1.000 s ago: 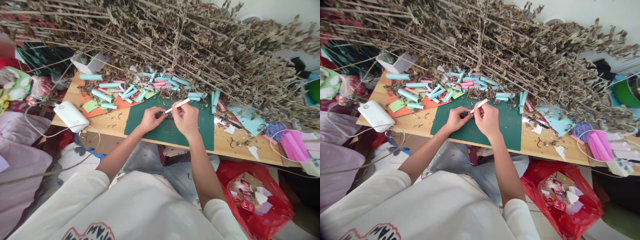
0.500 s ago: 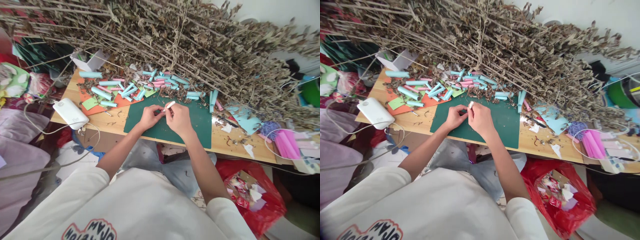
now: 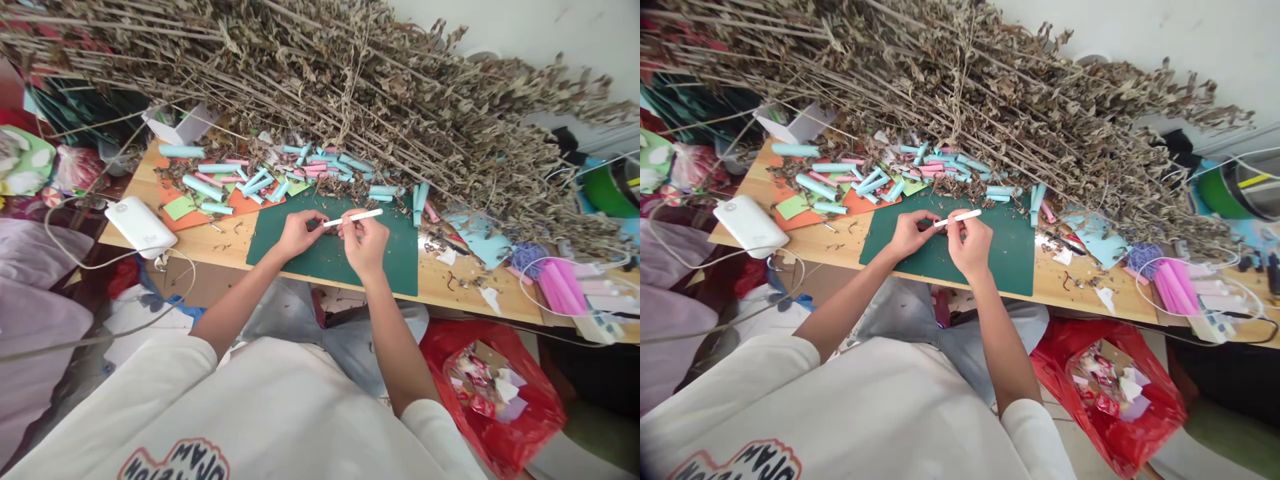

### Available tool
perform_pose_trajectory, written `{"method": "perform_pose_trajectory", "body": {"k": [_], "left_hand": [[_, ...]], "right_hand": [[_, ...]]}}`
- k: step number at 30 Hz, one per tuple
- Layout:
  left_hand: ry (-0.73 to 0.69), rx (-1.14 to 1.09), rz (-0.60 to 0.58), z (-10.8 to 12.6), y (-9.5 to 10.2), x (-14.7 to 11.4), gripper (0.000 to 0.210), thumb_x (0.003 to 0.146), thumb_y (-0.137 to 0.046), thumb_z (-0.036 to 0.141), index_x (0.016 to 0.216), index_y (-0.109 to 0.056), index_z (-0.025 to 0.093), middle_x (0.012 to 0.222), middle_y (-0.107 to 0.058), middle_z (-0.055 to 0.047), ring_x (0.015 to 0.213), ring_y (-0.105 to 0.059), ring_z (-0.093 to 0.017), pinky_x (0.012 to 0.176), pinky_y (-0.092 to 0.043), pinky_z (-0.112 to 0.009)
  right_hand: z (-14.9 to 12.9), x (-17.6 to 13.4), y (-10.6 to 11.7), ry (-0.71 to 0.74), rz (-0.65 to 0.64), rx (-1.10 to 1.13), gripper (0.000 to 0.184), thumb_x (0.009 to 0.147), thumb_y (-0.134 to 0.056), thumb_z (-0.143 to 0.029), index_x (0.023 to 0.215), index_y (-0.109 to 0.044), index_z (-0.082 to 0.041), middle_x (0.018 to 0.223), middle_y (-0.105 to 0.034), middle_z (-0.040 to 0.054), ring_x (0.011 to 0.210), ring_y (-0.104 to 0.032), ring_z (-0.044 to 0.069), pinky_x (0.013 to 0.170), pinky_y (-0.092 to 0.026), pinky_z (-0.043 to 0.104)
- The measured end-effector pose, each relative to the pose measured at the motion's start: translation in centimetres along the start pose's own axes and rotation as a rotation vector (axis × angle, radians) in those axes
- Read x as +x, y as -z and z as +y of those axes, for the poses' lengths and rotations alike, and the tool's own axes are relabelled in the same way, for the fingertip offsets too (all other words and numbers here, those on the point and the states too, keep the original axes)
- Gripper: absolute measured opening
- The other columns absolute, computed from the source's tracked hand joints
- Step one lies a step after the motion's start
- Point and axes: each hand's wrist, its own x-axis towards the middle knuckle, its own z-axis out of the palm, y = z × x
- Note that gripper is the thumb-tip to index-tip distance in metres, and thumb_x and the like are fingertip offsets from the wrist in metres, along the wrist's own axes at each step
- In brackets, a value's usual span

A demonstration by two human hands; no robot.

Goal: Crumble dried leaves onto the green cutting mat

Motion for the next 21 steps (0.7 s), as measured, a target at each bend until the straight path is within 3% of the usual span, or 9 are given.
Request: {"method": "perform_pose_trajectory", "body": {"k": [5,11,15,21], "left_hand": [[-0.004,-0.018,-0.005,-0.2,-0.1,0.0,0.019,0.082,-0.067,0.032,0.091,-0.073,0.016,0.088,-0.075,-0.006,0.076,-0.068,-0.015,0.066,-0.057,-0.024],[-0.015,-0.023,-0.004,-0.1,-0.1,0.0,0.019,0.082,-0.067,0.033,0.088,-0.073,0.015,0.085,-0.074,-0.005,0.074,-0.067,-0.014,0.065,-0.057,-0.023],[-0.012,-0.029,-0.012,0.1,-0.1,0.0,0.019,0.082,-0.066,0.032,0.087,-0.072,0.015,0.084,-0.073,-0.005,0.073,-0.066,-0.014,0.066,-0.057,-0.023],[-0.005,-0.017,-0.003,-0.1,0.0,0.0,0.019,0.083,-0.065,0.032,0.085,-0.072,0.015,0.08,-0.073,-0.003,0.072,-0.065,-0.013,0.065,-0.055,-0.021]], "right_hand": [[0.7,0.3,-0.6,-0.023,0.013,0.006,0.026,0.095,-0.048,-0.042,0.093,-0.062,-0.02,0.073,-0.068,0.0027,0.059,-0.065,0.014,0.057,-0.052,0.024],[-0.1,1.3,-0.3,0.121,-0.125,-0.201,0.027,0.096,-0.045,-0.037,0.089,-0.063,-0.019,0.074,-0.068,0.004,0.058,-0.06,0.014,0.06,-0.045,0.025],[-0.1,1.6,-0.7,0.154,-0.136,-0.257,0.028,0.097,-0.042,-0.036,0.092,-0.062,-0.018,0.077,-0.068,0.0064,0.07,-0.063,0.018,0.067,-0.045,0.027],[-0.1,2.1,-1.4,0.217,-0.202,-0.323,0.021,0.096,-0.042,-0.029,0.091,-0.059,-0.019,0.082,-0.067,0.0079,0.072,-0.062,0.02,0.067,-0.043,0.029]]}}
